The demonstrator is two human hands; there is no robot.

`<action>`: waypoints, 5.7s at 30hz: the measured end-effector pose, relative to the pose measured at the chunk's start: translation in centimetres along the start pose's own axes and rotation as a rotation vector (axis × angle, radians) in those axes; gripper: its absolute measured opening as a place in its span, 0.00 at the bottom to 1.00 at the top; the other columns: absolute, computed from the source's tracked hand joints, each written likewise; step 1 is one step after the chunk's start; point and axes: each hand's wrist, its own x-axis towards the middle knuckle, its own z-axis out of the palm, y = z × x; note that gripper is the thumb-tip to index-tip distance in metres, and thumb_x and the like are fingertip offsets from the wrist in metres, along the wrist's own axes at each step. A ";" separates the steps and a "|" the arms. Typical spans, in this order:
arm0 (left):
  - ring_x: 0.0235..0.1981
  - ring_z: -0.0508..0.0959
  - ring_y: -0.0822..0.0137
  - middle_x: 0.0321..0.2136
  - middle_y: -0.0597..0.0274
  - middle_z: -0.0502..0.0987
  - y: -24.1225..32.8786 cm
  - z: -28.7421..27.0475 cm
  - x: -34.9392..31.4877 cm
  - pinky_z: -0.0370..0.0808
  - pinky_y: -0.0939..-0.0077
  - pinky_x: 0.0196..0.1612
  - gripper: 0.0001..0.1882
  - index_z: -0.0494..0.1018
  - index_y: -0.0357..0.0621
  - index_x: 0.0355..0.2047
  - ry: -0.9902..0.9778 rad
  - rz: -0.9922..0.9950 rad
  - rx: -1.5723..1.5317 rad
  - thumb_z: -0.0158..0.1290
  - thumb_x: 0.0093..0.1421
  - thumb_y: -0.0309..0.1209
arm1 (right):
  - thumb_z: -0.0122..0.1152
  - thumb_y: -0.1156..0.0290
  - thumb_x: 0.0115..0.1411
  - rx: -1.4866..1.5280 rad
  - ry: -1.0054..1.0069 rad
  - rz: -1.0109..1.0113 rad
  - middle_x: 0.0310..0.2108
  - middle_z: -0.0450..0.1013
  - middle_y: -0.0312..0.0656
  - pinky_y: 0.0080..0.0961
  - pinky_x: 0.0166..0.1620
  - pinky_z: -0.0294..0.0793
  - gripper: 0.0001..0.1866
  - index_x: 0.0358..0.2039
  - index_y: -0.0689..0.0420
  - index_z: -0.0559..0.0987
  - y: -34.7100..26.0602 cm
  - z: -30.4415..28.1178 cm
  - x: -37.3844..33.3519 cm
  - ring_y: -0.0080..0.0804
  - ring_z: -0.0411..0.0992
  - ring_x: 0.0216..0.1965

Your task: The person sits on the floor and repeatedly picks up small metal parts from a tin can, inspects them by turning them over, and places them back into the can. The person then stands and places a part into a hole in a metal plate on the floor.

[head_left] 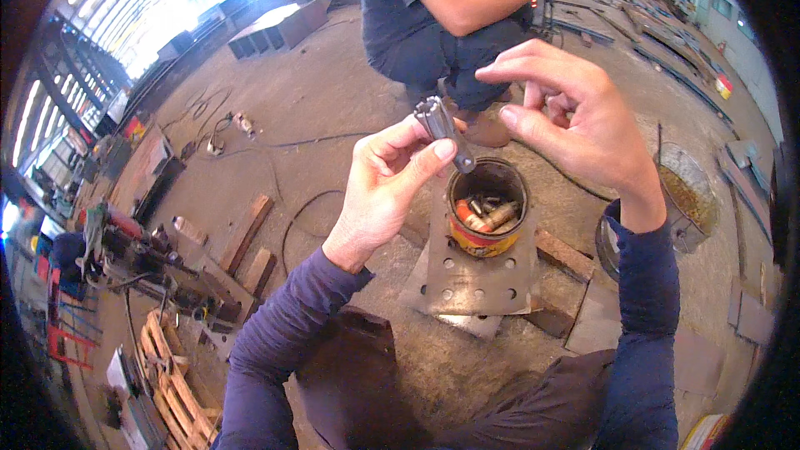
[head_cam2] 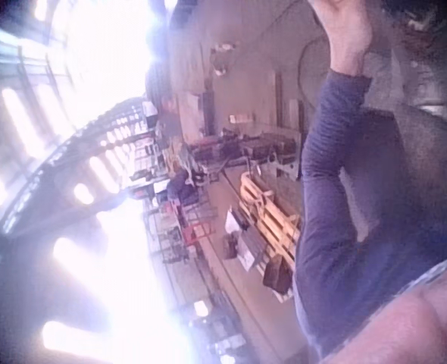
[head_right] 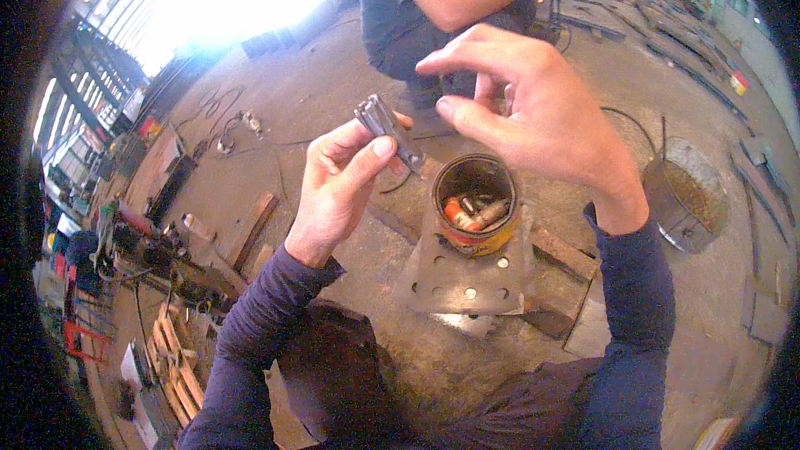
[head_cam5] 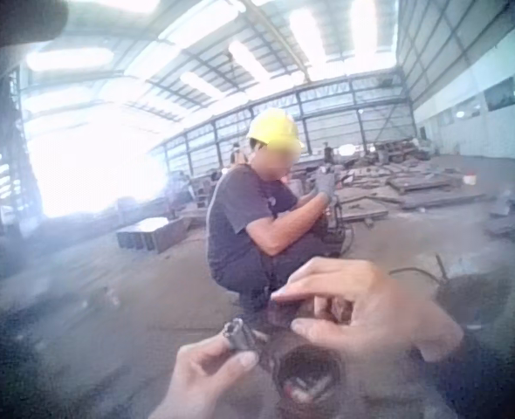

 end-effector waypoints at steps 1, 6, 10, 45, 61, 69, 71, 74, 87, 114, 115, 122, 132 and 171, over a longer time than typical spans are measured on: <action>0.40 0.77 0.76 0.45 0.64 0.82 -0.5 -0.4 -0.3 0.74 0.76 0.46 0.16 0.79 0.37 0.53 -0.015 -0.018 -0.043 0.57 0.70 0.32 | 0.68 0.73 0.60 0.062 -0.030 0.035 0.35 0.76 0.35 0.20 0.30 0.70 0.15 0.48 0.58 0.84 0.2 1.1 0.0 0.18 0.69 0.27; 0.41 0.78 0.74 0.44 0.64 0.82 -2.0 -2.1 -0.8 0.74 0.74 0.47 0.15 0.77 0.38 0.54 -0.076 -0.092 -0.212 0.54 0.72 0.33 | 0.70 0.69 0.61 0.198 -0.110 0.072 0.33 0.76 0.35 0.20 0.30 0.71 0.16 0.48 0.61 0.84 0.7 4.5 1.4 0.17 0.70 0.26; 0.44 0.79 0.73 0.46 0.63 0.82 -2.7 -2.3 -0.9 0.75 0.71 0.48 0.15 0.77 0.39 0.55 -0.103 -0.121 -0.280 0.53 0.73 0.33 | 0.70 0.67 0.62 0.301 -0.095 0.150 0.30 0.78 0.36 0.20 0.29 0.71 0.17 0.47 0.64 0.84 1.5 6.0 1.4 0.17 0.72 0.26; 0.49 0.79 0.69 0.49 0.65 0.81 -5.1 -2.5 -0.7 0.76 0.66 0.50 0.15 0.75 0.45 0.56 -0.060 -0.242 -0.601 0.55 0.72 0.33 | 0.71 0.66 0.62 0.396 -0.012 0.290 0.34 0.82 0.39 0.22 0.33 0.77 0.17 0.44 0.66 0.84 4.0 9.2 0.3 0.18 0.75 0.28; 0.47 0.81 0.71 0.48 0.66 0.83 -5.7 -2.5 -0.7 0.77 0.66 0.51 0.14 0.79 0.44 0.53 -0.040 -0.174 -0.452 0.58 0.68 0.27 | 0.75 0.63 0.59 0.419 0.020 0.305 0.33 0.82 0.39 0.22 0.34 0.77 0.18 0.40 0.65 0.83 4.1 9.2 0.2 0.18 0.75 0.29; 0.47 0.80 0.71 0.48 0.65 0.83 -5.1 -2.4 -0.8 0.77 0.65 0.52 0.14 0.79 0.43 0.53 -0.029 -0.215 -0.483 0.58 0.68 0.28 | 0.75 0.66 0.55 0.240 -0.055 0.251 0.35 0.80 0.37 0.21 0.31 0.73 0.20 0.47 0.61 0.83 3.4 7.6 0.3 0.17 0.70 0.26; 0.47 0.81 0.71 0.48 0.65 0.83 -4.9 -2.6 -0.9 0.77 0.66 0.52 0.14 0.79 0.42 0.53 -0.040 -0.225 -0.493 0.58 0.68 0.28 | 0.74 0.68 0.54 0.150 -0.071 0.162 0.36 0.78 0.36 0.21 0.30 0.71 0.22 0.49 0.59 0.83 3.1 6.8 0.4 0.18 0.67 0.24; 0.47 0.81 0.71 0.48 0.64 0.83 -4.9 -2.6 -0.9 0.76 0.66 0.52 0.14 0.79 0.42 0.54 -0.050 -0.227 -0.504 0.58 0.68 0.28 | 0.74 0.70 0.54 0.055 -0.080 -0.013 0.36 0.73 0.35 0.22 0.29 0.68 0.23 0.51 0.55 0.83 3.4 5.7 0.6 0.19 0.64 0.24; 0.47 0.80 0.73 0.48 0.64 0.83 -4.8 -2.4 -0.9 0.75 0.71 0.52 0.15 0.79 0.41 0.54 -0.054 -0.244 -0.435 0.59 0.67 0.26 | 0.70 0.74 0.53 0.001 -0.156 -0.094 0.43 0.73 0.38 0.25 0.32 0.73 0.19 0.47 0.54 0.83 3.0 5.1 0.5 0.25 0.69 0.26; 0.35 0.79 0.78 0.37 0.68 0.84 -4.4 -2.7 0.6 0.74 0.79 0.38 0.13 0.81 0.37 0.48 0.307 -0.115 0.021 0.64 0.63 0.27 | 0.74 0.64 0.57 -0.092 0.328 0.086 0.36 0.78 0.44 0.39 0.41 0.79 0.20 0.47 0.57 0.80 10.3 11.2 3.4 0.44 0.80 0.36; 0.35 0.79 0.78 0.36 0.68 0.84 -4.6 -2.6 0.5 0.74 0.79 0.37 0.13 0.81 0.37 0.47 0.311 -0.115 0.053 0.65 0.63 0.27 | 0.74 0.65 0.57 -0.096 0.348 0.073 0.36 0.78 0.45 0.39 0.41 0.79 0.19 0.46 0.57 0.80 10.5 11.3 3.4 0.44 0.80 0.36; 0.34 0.79 0.78 0.35 0.68 0.83 -7.5 -2.0 0.2 0.77 0.80 0.39 0.12 0.82 0.36 0.45 0.201 -0.194 0.145 0.65 0.62 0.25 | 0.72 0.69 0.60 0.148 0.455 0.073 0.32 0.77 0.36 0.23 0.33 0.74 0.13 0.42 0.58 0.80 12.0 10.9 2.6 0.23 0.75 0.30; 0.32 0.80 0.71 0.31 0.56 0.84 -12.8 1.2 1.2 0.78 0.73 0.39 0.19 0.81 0.29 0.44 0.022 -0.188 0.570 0.67 0.56 0.30 | 0.70 0.67 0.64 0.458 0.457 0.227 0.33 0.80 0.32 0.18 0.39 0.75 0.10 0.39 0.59 0.81 12.4 6.8 -1.1 0.15 0.75 0.34; 0.45 0.77 0.48 0.42 0.50 0.77 -10.1 2.4 -3.7 0.78 0.58 0.46 0.22 0.75 0.38 0.49 -0.690 0.063 0.742 0.65 0.59 0.37 | 0.68 0.68 0.61 0.341 0.439 0.464 0.29 0.77 0.30 0.19 0.32 0.70 0.09 0.35 0.61 0.81 15.9 0.5 -3.0 0.15 0.71 0.30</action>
